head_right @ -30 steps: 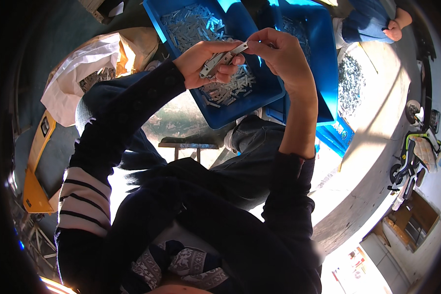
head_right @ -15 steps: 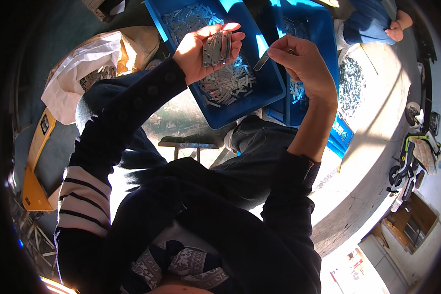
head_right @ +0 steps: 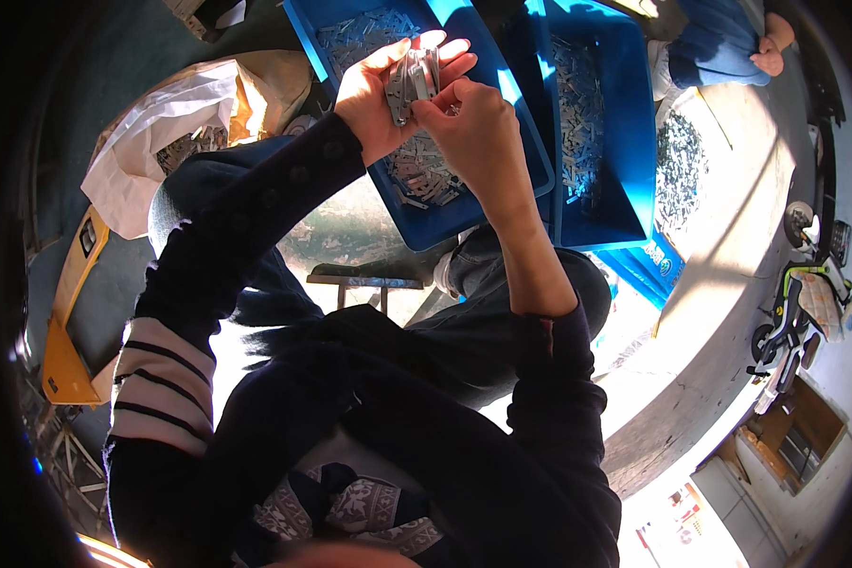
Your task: The person sits and repeatedly picks small metal fasteners from a blue bin, inspects them by hand, and places them into a white sack. The person occasionally reaches into the sack to retrieve more fasteners and continues sorting them by hand.
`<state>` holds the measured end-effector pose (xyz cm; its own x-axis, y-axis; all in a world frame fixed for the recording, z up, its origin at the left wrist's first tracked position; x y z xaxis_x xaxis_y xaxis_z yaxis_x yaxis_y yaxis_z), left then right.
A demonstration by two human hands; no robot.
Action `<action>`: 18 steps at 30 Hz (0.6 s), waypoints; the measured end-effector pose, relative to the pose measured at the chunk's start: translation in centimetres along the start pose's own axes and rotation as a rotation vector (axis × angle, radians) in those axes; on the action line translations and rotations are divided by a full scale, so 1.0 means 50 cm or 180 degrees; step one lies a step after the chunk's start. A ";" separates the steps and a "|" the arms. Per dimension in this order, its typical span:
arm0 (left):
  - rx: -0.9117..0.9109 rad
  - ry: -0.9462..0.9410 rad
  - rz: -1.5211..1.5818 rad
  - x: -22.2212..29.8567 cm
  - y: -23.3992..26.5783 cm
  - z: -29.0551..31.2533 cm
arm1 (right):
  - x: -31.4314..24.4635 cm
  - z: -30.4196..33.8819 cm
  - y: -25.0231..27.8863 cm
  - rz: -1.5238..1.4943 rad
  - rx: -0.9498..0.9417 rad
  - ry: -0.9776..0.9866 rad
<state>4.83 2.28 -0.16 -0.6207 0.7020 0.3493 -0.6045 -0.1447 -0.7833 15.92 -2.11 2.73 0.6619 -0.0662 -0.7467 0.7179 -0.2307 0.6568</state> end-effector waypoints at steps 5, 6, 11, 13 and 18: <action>-0.0138 -0.0198 -0.0053 -0.001 0.001 -0.010 | 0.015 -0.021 0.044 -0.0864 -0.0416 -0.0775; -0.0116 -0.0108 0.0078 -0.002 0.003 -0.013 | 0.021 -0.025 0.062 -0.1007 -0.0402 -0.0995; -0.0343 0.0190 0.0358 -0.008 0.006 -0.025 | 0.060 -0.060 0.160 -0.1357 0.1430 -0.1453; -0.0548 0.0268 0.0337 -0.011 0.005 -0.022 | 0.067 -0.064 0.174 -0.1160 0.1912 -0.1527; -0.0662 0.0454 0.0091 -0.014 -0.005 -0.007 | 0.050 -0.056 0.118 -0.0581 0.0349 -0.0328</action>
Point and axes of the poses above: each hand's wrist, its own z-axis away from the middle knuckle, its own y-axis out of the back of the hand, x = y × z, the point moved 1 cm from there along -z, towards the middle knuckle, and after that the axes turned 12 degrees about x, right-handed, at the moved point
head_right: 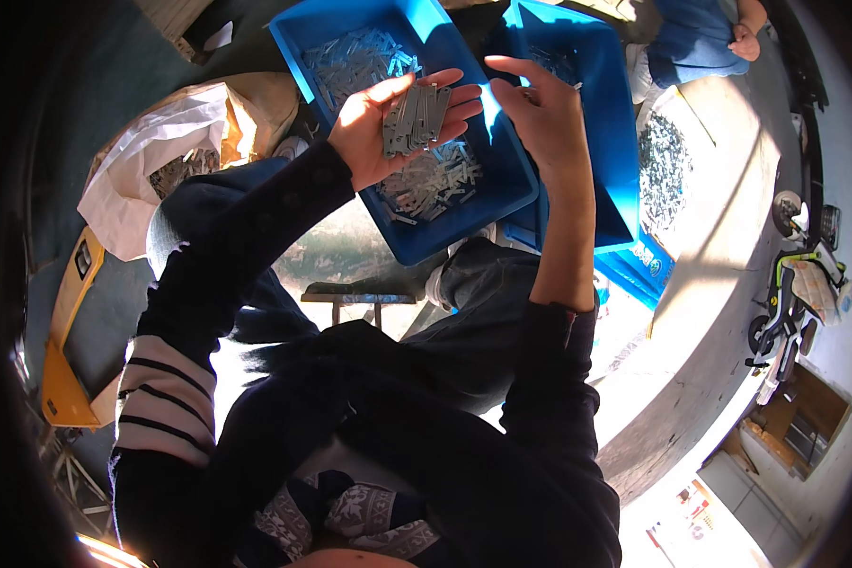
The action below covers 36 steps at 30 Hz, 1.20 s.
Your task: The person sits and repeatedly picks small metal fasteners from a blue bin, inspects them by hand, and places them into a white sack. The person occasionally reaches into the sack to retrieve more fasteners and continues sorting them by hand.
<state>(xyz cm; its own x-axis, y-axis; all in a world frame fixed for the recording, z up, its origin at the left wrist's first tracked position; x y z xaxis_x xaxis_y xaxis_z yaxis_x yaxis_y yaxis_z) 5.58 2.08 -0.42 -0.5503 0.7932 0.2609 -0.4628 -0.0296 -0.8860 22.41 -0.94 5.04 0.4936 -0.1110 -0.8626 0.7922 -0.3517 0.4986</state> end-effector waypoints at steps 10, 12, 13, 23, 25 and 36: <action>-0.0009 0.0092 -0.0291 -0.002 0.009 0.008 | 0.000 0.009 -0.034 0.0260 -0.0759 0.0562; -0.0128 0.0099 -0.0214 -0.002 0.008 0.005 | -0.006 0.002 -0.016 0.0297 -0.0653 0.0133; -0.0072 0.0058 -0.0172 -0.003 0.008 0.005 | -0.009 0.000 -0.008 0.0356 -0.0585 -0.0132; 0.0426 0.0108 -0.0293 -0.003 0.014 0.005 | 0.005 0.013 -0.030 0.0848 -0.1058 0.1221; 0.0531 0.0110 -0.0259 -0.006 0.016 0.002 | 0.010 0.013 -0.029 0.0842 -0.1059 0.1334; 0.0222 -0.0409 -0.0205 0.013 0.028 -0.017 | -0.008 0.009 0.012 0.0776 -0.0842 0.0697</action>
Point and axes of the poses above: each hand's wrist, its own z-axis away from the middle knuckle, its own y-axis out of the back of the hand, x = y × z, the point moved 1 cm from there along -z, towards the middle knuckle, and after that the axes turned 12 degrees about x, right-handed, at the moved point
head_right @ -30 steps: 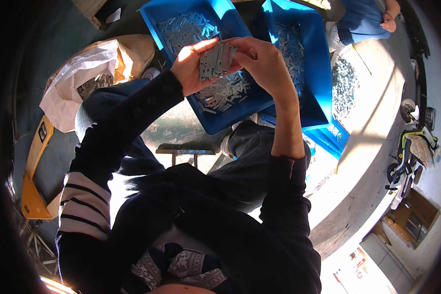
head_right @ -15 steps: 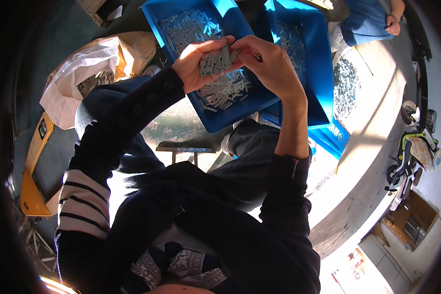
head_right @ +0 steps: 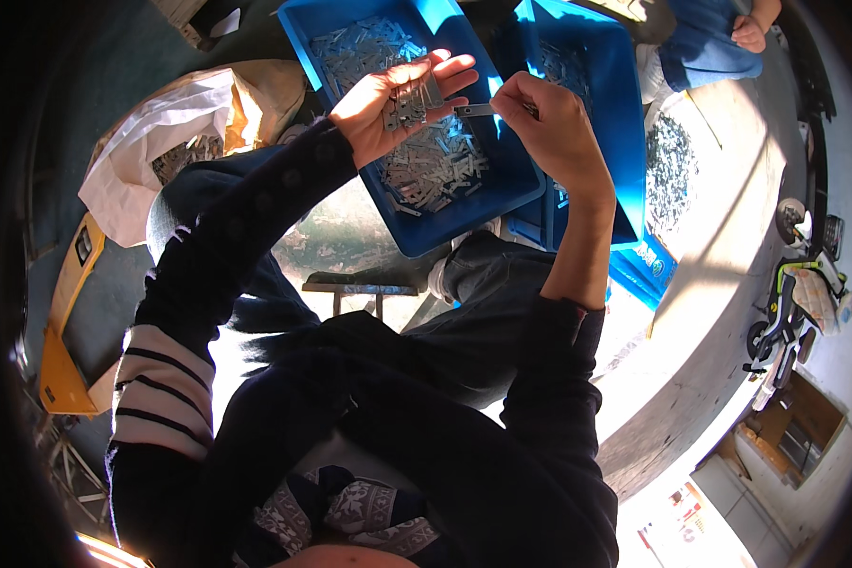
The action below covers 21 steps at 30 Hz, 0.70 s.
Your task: The person sits and repeatedly picks small metal fasteners from a blue bin, inspects them by hand, and places them into a white sack. The person occasionally reaches into the sack to retrieve more fasteners and continues sorting them by hand.
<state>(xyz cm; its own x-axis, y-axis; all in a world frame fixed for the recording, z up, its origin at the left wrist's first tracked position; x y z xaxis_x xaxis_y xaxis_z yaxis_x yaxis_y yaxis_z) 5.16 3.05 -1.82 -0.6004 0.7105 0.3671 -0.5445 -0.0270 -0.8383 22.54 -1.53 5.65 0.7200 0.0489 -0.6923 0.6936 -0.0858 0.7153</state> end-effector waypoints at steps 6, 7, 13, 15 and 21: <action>0.0313 -0.0073 -0.0002 -0.002 0.007 -0.007 | 0.008 -0.002 0.003 0.0016 -0.0146 -0.0123; 0.0343 -0.0067 -0.0002 -0.002 0.007 -0.008 | 0.009 -0.002 0.001 -0.0007 -0.0084 -0.0153; 0.0149 -0.0055 -0.0209 -0.002 0.002 -0.002 | -0.002 -0.006 -0.041 -0.0171 0.0134 -0.0219; -0.0013 0.0039 -0.0211 -0.003 0.001 0.004 | -0.010 -0.004 -0.072 -0.0619 0.0117 0.0030; -0.0028 0.0022 -0.0362 -0.004 -0.006 0.014 | -0.010 -0.007 -0.089 -0.0664 0.0230 -0.0331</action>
Point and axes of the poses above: each hand's wrist, its own z-axis away from the middle knuckle, its own y-axis out of the back of the hand, x = y × z, the point moved 1 cm from there along -z, towards the middle knuckle, and after that the axes turned 12 degrees about x, right-handed, at the moved point
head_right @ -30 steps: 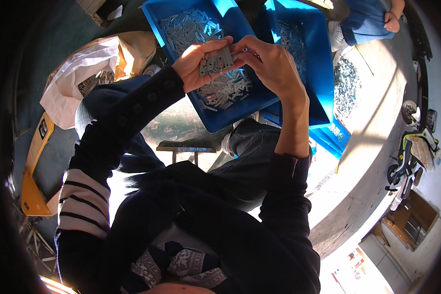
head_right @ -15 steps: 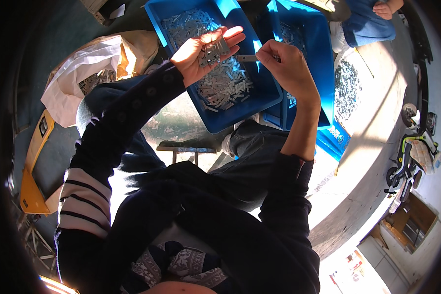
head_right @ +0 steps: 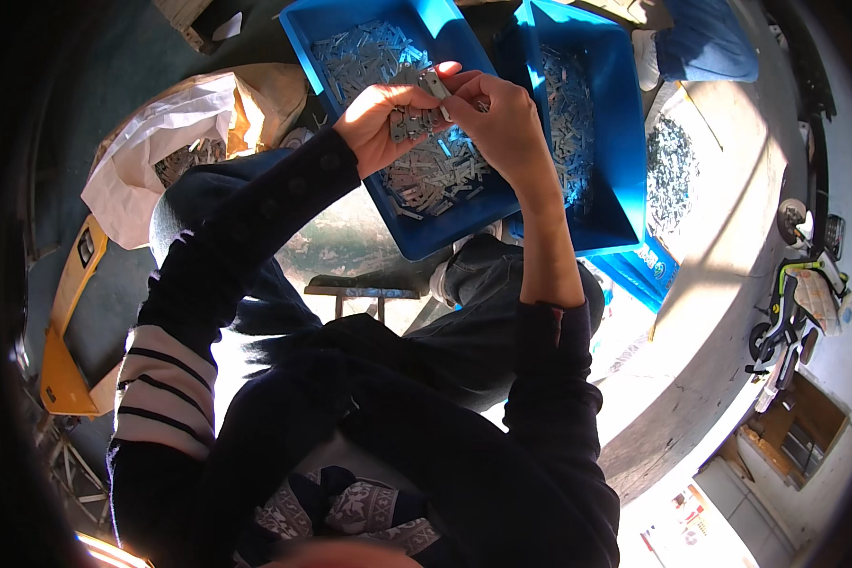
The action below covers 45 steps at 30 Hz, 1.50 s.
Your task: The person sits and repeatedly picks small metal fasteners from a blue bin, inspects them by hand, and places them into a white sack. The person occasionally reaches into the sack to retrieve more fasteners and continues sorting them by hand.
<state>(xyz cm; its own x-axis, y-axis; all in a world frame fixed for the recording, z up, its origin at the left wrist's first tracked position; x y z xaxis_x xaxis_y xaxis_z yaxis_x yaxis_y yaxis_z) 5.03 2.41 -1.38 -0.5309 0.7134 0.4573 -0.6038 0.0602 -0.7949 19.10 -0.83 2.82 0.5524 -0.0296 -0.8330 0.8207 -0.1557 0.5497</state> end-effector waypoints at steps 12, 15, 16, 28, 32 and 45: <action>-0.0059 0.0075 0.0125 -0.001 0.002 -0.005 | -0.013 0.005 0.008 0.0427 0.0408 0.0172; -0.0032 0.0031 0.0069 -0.002 0.006 -0.006 | -0.014 0.011 -0.001 0.0722 0.0503 0.0523; -0.0055 0.0010 0.0051 -0.002 0.008 -0.006 | -0.014 0.011 -0.002 0.0816 0.0486 0.0681; 0.0128 0.0132 0.0135 0.001 0.007 0.001 | -0.027 0.021 -0.012 0.1669 0.0772 0.1215; 0.0062 -0.0113 -0.0056 0.002 0.001 -0.001 | -0.027 0.015 -0.005 0.1166 0.0844 0.1010; -0.0048 -0.0171 -0.0162 0.001 -0.004 0.000 | -0.003 0.005 0.012 0.0565 0.0659 0.0369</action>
<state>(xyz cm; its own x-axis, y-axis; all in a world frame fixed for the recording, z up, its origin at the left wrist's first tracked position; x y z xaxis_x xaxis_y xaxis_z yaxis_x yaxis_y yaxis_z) 5.10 2.44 -1.21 -0.5310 0.6708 0.5177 -0.6220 0.1063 -0.7758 19.48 -1.19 3.26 0.7075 0.0367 -0.7058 0.6690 -0.3568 0.6520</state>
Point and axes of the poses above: each hand's wrist, its own z-axis away from the middle knuckle, its own y-axis out of the back of the hand, x = y × z, the point moved 1 cm from there along -z, towards the middle knuckle, and after that the axes turned 12 degrees about x, right-handed, at the moved point
